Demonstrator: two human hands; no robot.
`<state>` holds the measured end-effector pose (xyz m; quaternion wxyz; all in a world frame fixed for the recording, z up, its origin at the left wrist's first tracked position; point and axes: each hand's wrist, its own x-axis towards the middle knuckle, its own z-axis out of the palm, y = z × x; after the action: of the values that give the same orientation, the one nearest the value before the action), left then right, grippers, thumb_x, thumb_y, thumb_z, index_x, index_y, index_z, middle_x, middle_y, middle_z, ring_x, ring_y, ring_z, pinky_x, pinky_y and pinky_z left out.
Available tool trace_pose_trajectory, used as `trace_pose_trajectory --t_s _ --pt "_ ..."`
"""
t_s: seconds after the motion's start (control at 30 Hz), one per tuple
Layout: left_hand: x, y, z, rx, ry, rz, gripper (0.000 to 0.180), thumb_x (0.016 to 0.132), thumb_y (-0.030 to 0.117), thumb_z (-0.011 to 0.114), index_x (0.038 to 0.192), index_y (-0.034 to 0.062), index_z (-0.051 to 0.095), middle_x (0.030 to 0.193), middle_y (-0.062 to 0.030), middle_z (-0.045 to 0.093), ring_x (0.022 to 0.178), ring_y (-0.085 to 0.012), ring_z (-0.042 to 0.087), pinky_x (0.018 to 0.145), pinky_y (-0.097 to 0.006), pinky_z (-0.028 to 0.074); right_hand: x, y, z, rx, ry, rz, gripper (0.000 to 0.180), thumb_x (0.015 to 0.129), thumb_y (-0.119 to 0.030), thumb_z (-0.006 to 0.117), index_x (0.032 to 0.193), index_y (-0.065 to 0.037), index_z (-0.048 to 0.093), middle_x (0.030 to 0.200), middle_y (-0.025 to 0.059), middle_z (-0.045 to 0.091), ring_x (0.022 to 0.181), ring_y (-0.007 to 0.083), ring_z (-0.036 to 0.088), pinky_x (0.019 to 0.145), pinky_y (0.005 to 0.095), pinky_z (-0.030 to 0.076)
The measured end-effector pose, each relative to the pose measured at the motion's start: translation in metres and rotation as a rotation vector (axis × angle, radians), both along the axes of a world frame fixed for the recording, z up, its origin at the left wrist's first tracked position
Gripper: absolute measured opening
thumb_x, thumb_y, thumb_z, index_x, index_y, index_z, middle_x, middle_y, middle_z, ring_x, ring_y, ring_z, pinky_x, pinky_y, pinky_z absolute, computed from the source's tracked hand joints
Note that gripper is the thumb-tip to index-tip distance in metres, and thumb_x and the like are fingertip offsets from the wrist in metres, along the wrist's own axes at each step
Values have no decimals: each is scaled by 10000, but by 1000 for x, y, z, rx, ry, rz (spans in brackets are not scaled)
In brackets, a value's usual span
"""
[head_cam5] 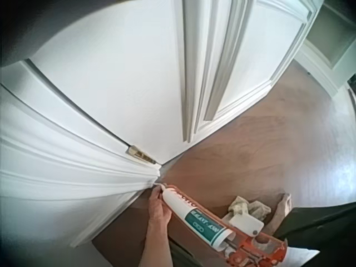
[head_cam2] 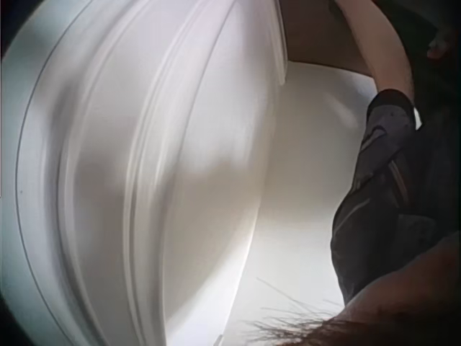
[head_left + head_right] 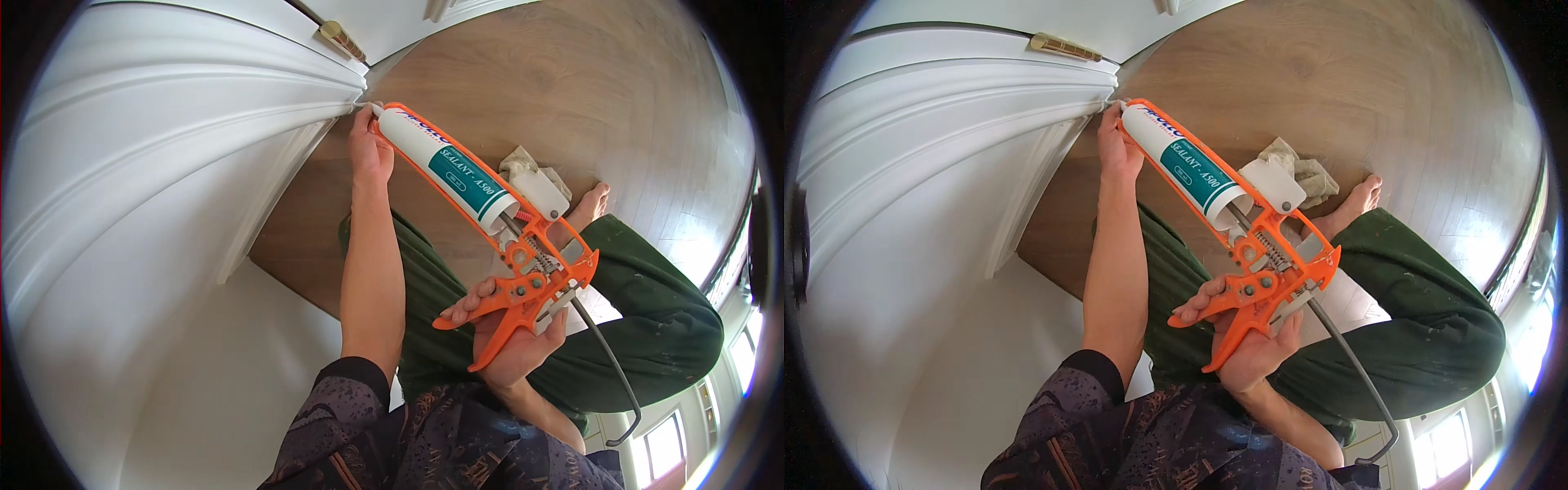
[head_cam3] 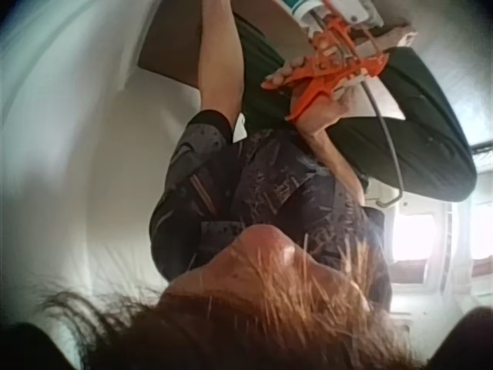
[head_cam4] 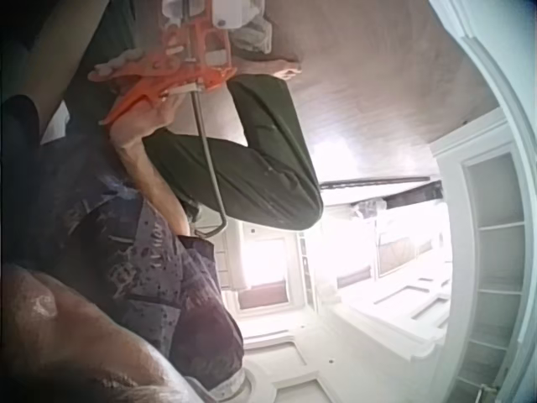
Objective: The person trims the corner near the base of a door frame using a utility knife, applies sealant along the edge using a caulking gun, and smooths the applied sealant with a finger.
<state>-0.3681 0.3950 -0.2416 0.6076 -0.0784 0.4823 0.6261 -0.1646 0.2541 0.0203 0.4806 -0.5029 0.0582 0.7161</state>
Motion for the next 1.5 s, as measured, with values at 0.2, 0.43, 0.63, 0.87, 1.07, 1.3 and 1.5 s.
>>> trace_pose_trajectory --t_s 0.2,0.43,0.63,0.87,1.07,1.3,1.5 --pt "-2 -2 -6 25 3 -27 154 1017 214 528 1011 90 619 975 -17 662 948 -151 658 884 -332 527 1 5 4 -23 -44 29 984 855 -835 155 1067 36 561 890 151 598 755 302 630 768 506 528" --pt "5 -2 0 38 36 -62 215 1041 264 511 1077 87 627 1026 -25 680 989 -155 656 922 -336 516 17 11 1 31 -82 116 996 857 -825 185 1108 60 566 923 157 616 776 305 643 743 500 541" --pt "-6 -3 8 131 -23 -83 175 1043 188 533 1062 56 646 969 -2 678 914 -103 642 846 -275 515 14 11 3 9 -42 109 953 877 -810 151 1020 38 560 876 156 599 766 297 620 780 466 504" --pt "3 1 -4 20 -40 -48 153 1024 173 549 1016 67 660 932 -11 702 864 -104 671 788 -257 536 12 20 6 139 -176 190 889 899 -755 267 1032 88 514 861 184 597 685 297 645 662 416 575" --pt "-30 -10 -21 91 -71 -64 216 1014 243 558 1073 52 640 1019 -67 713 975 -199 686 911 -375 545 0 18 14 102 -159 140 853 926 -736 200 1038 41 533 825 148 584 678 273 629 667 455 580" --pt "-7 -4 -10 76 -98 -28 161 1024 177 537 1081 64 637 1007 -43 704 973 -173 678 887 -318 543 7 25 11 45 -170 170 876 910 -763 180 1049 21 545 836 138 581 675 269 615 669 482 572" --pt "2 5 9 25 -79 -9 155 1013 188 563 1000 62 651 927 -18 686 888 -118 667 820 -274 533 1 32 21 -59 -107 58 882 909 -771 158 1046 2 558 837 129 579 674 274 602 689 509 549"
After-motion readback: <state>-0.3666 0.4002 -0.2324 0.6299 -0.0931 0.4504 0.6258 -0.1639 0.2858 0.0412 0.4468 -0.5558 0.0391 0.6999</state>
